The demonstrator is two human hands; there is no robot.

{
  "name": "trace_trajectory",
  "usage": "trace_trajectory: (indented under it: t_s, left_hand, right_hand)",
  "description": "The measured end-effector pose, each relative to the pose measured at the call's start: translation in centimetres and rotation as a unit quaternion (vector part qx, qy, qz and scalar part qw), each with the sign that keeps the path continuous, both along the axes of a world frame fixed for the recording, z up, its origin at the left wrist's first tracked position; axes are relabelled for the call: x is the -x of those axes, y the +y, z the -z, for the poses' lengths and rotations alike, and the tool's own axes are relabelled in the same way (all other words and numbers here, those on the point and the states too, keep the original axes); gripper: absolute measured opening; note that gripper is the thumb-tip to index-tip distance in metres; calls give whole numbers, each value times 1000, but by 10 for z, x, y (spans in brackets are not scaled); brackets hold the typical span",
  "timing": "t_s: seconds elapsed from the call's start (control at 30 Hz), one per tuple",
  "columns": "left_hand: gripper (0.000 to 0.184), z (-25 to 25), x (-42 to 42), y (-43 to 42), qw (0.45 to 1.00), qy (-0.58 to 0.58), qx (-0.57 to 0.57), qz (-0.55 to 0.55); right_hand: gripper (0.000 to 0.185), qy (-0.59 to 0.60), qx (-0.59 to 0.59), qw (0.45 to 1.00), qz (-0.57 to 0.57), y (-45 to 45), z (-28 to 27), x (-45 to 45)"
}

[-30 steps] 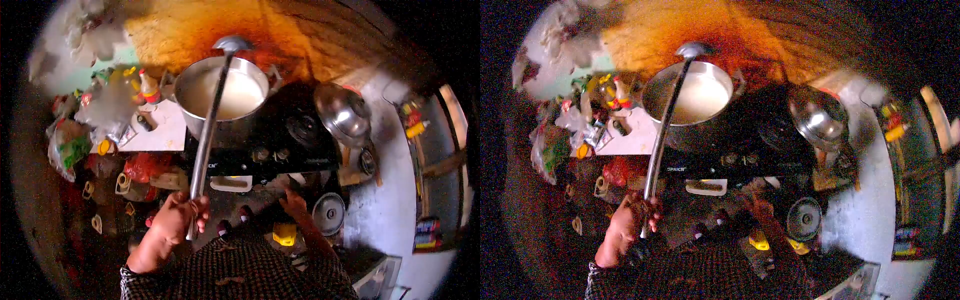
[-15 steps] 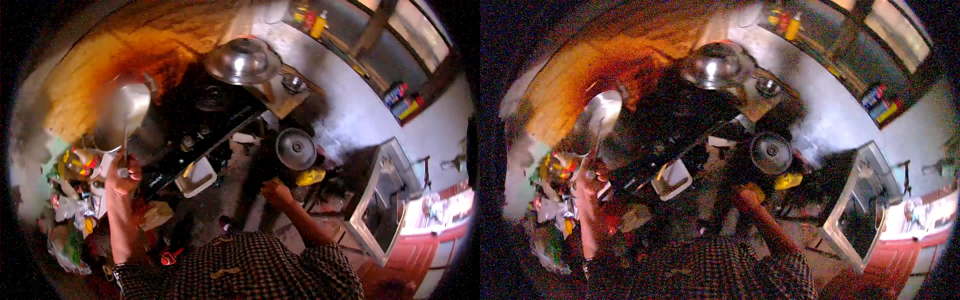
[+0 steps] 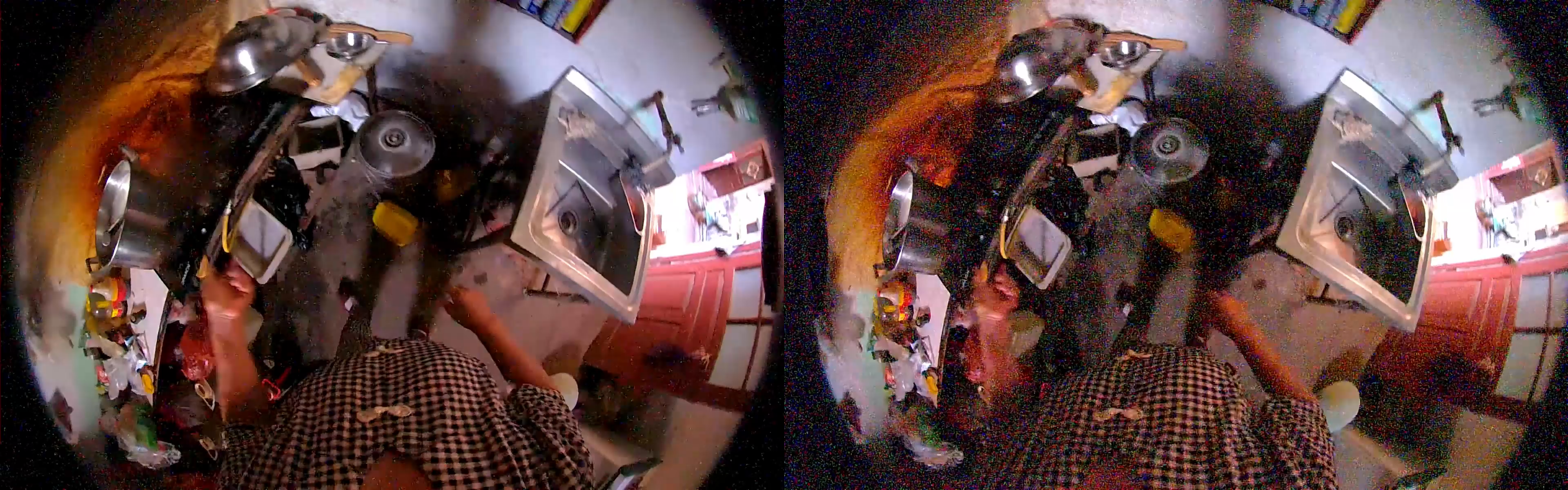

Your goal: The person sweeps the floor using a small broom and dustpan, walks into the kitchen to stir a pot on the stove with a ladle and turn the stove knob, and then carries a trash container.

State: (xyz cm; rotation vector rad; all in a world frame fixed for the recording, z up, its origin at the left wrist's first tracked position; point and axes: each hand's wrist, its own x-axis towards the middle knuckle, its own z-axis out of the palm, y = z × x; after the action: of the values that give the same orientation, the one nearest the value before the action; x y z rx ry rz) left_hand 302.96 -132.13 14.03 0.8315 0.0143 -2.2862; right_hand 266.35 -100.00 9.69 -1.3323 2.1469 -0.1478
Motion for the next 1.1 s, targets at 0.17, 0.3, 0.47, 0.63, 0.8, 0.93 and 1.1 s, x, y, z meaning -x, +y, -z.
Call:
trace_trajectory:
  t_s: [0.17,0.3,0.47,0.63,0.8,0.93,1.1]
  left_hand:
    - [35,76,96,138,948,-136,-178,227]
    - [30,103,149,193,840,-265,-24,473]
    - [25,109,205,230,708,-269,70,649]
    - [22,40,286,271,648,-245,193,695]
    - [21,4,363,383,527,-224,284,769]
    - [26,37,402,453,333,-61,516,787]
    - [30,56,441,580,271,8,561,782]
  right_hand:
    - [34,41,-87,988,124,132,8,31]
    - [34,10,-149,958,243,207,11,22]
    - [35,-36,-130,917,375,277,19,-38]
    - [35,-111,-102,865,479,345,24,-102]
    - [38,-181,30,617,765,470,26,-145]
    - [39,-168,-144,656,722,565,126,-214]
    - [33,-311,153,334,877,675,215,-275]
